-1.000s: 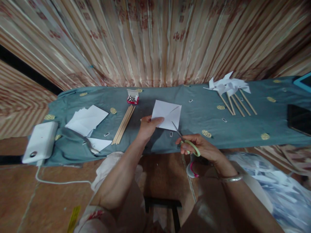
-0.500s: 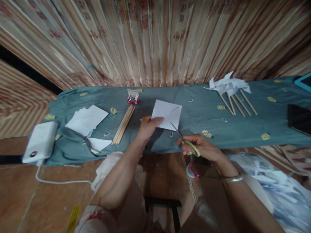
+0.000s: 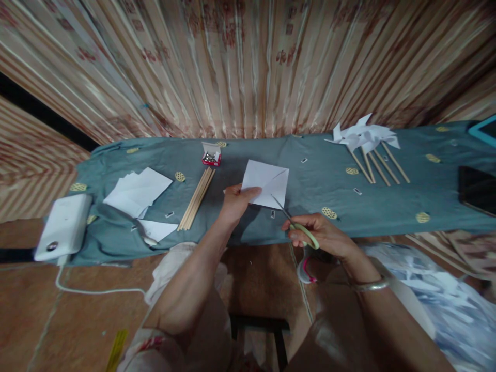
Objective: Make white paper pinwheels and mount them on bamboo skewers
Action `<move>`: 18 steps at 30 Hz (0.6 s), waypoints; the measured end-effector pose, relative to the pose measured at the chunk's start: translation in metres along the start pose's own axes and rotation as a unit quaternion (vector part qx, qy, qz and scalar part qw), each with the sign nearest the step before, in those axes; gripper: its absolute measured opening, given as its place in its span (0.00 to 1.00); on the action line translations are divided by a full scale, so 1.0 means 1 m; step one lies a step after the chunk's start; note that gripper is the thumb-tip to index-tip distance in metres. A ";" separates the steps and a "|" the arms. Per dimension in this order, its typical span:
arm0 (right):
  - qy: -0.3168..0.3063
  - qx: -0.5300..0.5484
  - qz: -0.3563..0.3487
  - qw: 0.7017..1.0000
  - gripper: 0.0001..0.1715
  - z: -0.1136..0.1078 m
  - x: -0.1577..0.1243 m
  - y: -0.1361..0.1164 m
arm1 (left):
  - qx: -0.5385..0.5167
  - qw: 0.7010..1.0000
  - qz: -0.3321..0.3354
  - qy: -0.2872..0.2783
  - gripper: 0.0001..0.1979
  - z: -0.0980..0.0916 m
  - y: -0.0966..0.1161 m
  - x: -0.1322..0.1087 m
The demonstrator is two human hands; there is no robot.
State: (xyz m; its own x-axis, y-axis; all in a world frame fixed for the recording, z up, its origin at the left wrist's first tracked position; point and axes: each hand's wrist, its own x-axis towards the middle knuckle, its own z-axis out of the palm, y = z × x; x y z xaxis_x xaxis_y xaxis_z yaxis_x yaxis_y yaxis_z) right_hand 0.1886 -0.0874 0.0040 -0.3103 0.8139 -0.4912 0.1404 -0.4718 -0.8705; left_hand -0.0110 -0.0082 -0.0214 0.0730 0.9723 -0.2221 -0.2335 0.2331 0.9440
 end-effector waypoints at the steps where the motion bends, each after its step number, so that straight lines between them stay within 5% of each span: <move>1: -0.001 -0.002 -0.001 1.000 0.28 0.000 0.000 0.000 | 0.004 1.000 -0.001 -0.006 0.12 0.001 0.000 -0.001; 18: 0.005 0.010 -0.007 1.000 0.28 0.000 0.002 0.004 | 0.027 0.999 -0.005 -0.018 0.10 0.004 -0.001 -0.004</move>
State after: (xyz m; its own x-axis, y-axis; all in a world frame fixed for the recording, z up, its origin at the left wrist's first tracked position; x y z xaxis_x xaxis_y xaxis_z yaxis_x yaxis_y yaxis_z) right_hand 0.1890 -0.0877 -0.0008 -0.3029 0.8235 -0.4797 0.1181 -0.4670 -0.8763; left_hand -0.0072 -0.0123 -0.0203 0.1106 0.9684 -0.2235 -0.1795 0.2407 0.9539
